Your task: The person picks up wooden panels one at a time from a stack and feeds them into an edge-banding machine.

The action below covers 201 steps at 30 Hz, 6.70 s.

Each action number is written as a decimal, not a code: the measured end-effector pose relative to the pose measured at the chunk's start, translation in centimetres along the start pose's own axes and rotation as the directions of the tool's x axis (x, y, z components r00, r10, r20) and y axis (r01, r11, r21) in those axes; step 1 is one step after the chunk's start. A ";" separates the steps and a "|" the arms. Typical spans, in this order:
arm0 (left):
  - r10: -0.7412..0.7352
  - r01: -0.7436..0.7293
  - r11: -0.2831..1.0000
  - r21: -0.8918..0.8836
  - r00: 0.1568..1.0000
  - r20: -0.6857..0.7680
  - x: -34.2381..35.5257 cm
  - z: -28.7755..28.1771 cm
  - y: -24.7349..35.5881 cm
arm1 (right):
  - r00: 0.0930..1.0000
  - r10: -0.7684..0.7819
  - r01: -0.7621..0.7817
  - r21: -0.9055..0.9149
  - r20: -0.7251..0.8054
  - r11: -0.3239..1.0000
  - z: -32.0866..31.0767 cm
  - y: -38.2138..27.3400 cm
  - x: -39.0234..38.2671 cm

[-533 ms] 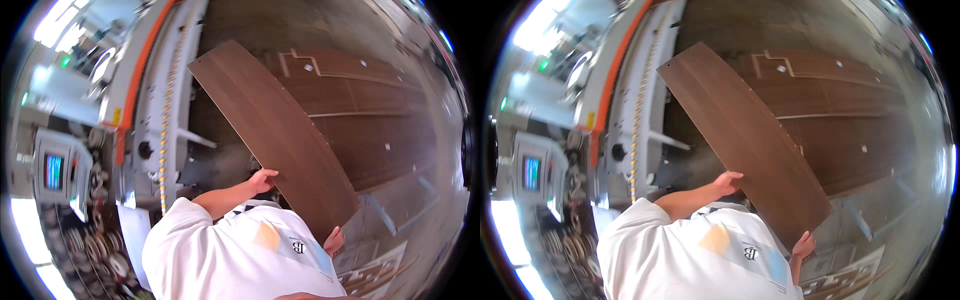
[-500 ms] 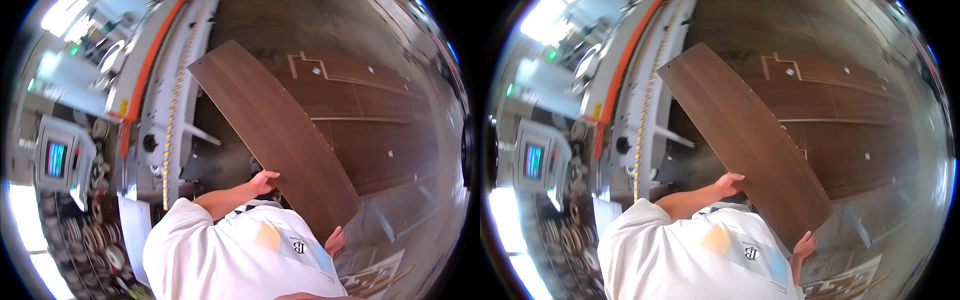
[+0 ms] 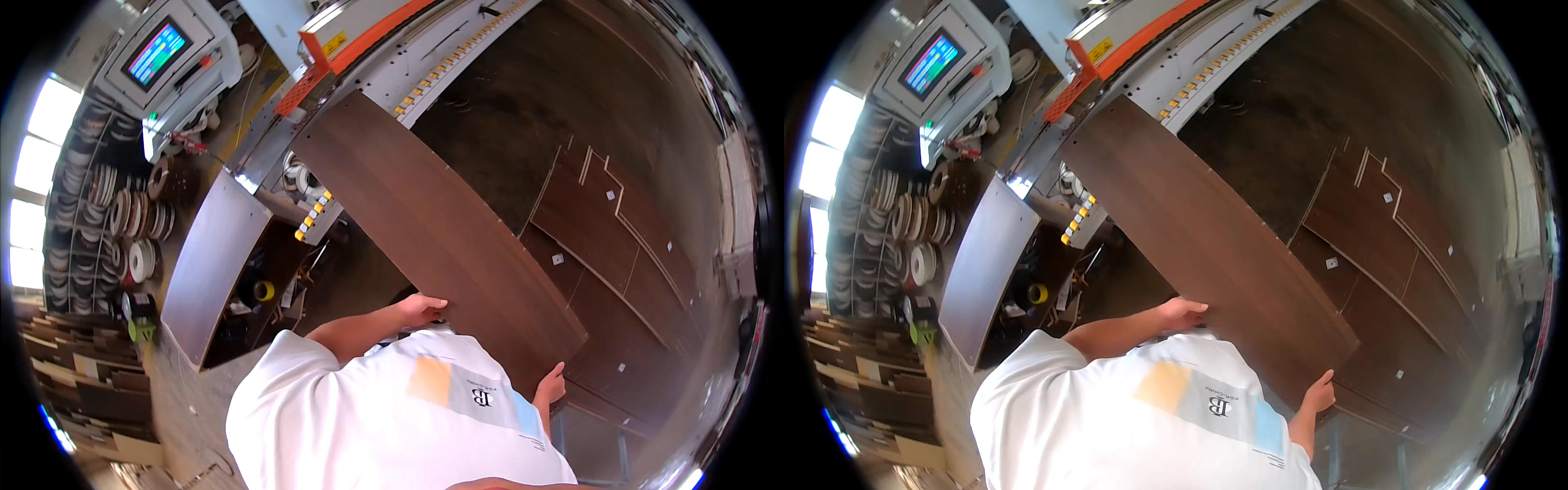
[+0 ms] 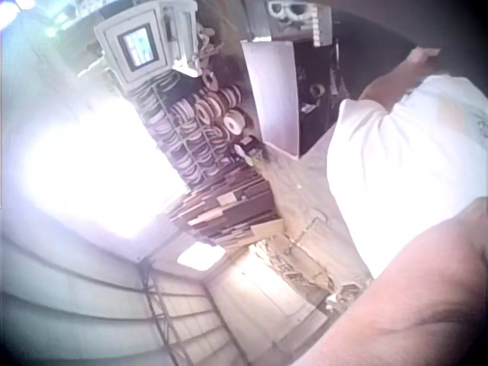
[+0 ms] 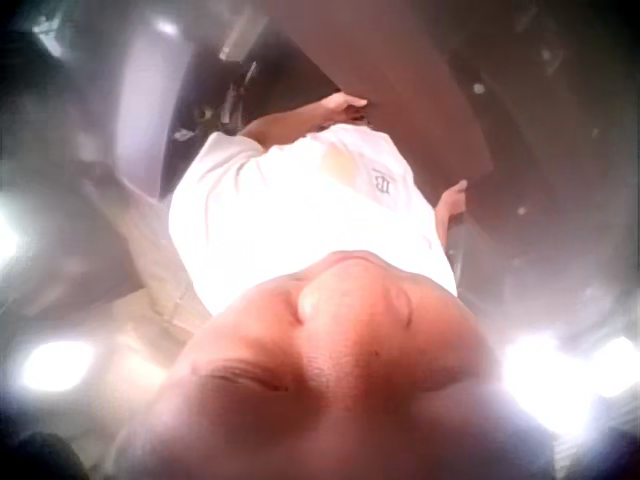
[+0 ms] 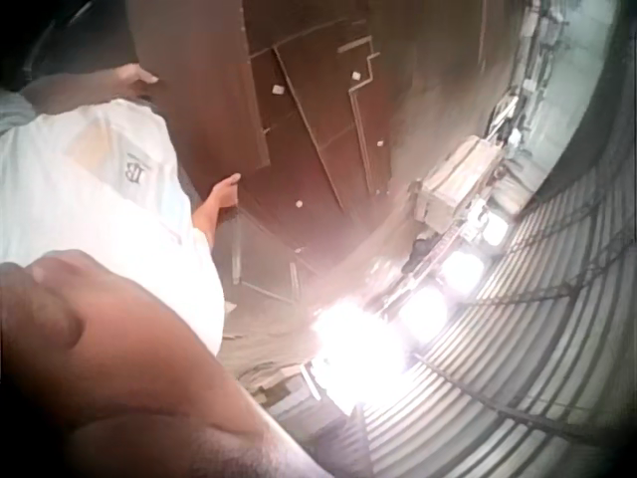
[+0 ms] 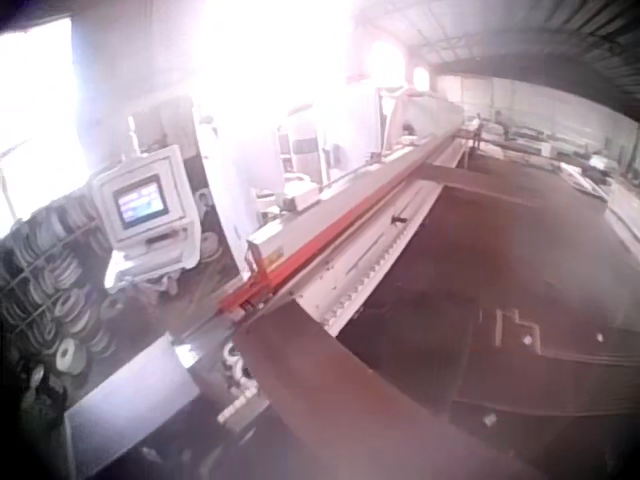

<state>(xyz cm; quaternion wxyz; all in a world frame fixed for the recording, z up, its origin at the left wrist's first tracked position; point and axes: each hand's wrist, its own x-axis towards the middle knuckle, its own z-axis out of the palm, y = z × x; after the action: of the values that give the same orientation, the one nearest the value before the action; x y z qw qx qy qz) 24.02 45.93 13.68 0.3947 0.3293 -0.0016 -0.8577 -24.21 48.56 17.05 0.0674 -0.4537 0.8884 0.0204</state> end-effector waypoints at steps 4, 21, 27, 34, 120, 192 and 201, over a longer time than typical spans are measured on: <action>0.038 -0.035 0.999 0.033 0.995 -0.091 -3.1 0.1 2.0 | 0.996 -0.081 0.080 -0.026 -0.042 0.996 -0.5 -2.0 1.9; 0.689 -0.461 0.713 0.528 0.322 -0.649 -8.6 -2.1 14.4 | 0.934 -0.308 0.291 0.112 0.183 0.950 -4.4 -15.4 2.6; 0.668 -0.526 0.718 0.456 0.336 -0.664 -8.1 -1.9 15.8 | 0.926 -0.299 0.282 0.104 0.230 0.954 -5.0 -17.6 4.9; 0.669 -0.544 0.709 0.448 0.319 -0.671 -6.7 -0.8 17.7 | 0.933 -0.268 0.249 0.105 0.240 0.963 -4.2 -18.8 7.4; -0.320 0.312 0.215 0.925 0.918 -0.235 78.9 25.8 28.1 | 0.316 0.402 -0.830 0.456 0.859 -0.323 7.0 -29.3 8.8; -0.672 -0.691 -0.242 0.681 0.626 0.396 43.7 29.0 9.2 | 0.438 0.756 -0.632 0.764 0.487 -0.126 12.2 -20.0 23.6; -0.544 -0.517 -0.343 0.784 0.790 0.283 52.6 30.2 16.2 | 0.185 0.884 -0.906 0.423 0.430 -0.016 -0.7 -15.7 21.7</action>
<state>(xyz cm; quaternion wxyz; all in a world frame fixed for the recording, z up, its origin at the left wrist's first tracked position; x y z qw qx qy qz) -6.93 -8.70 11.92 -0.0960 0.2014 -0.8268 -0.5164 -24.12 21.87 15.11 0.1939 0.2705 0.9178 -0.2167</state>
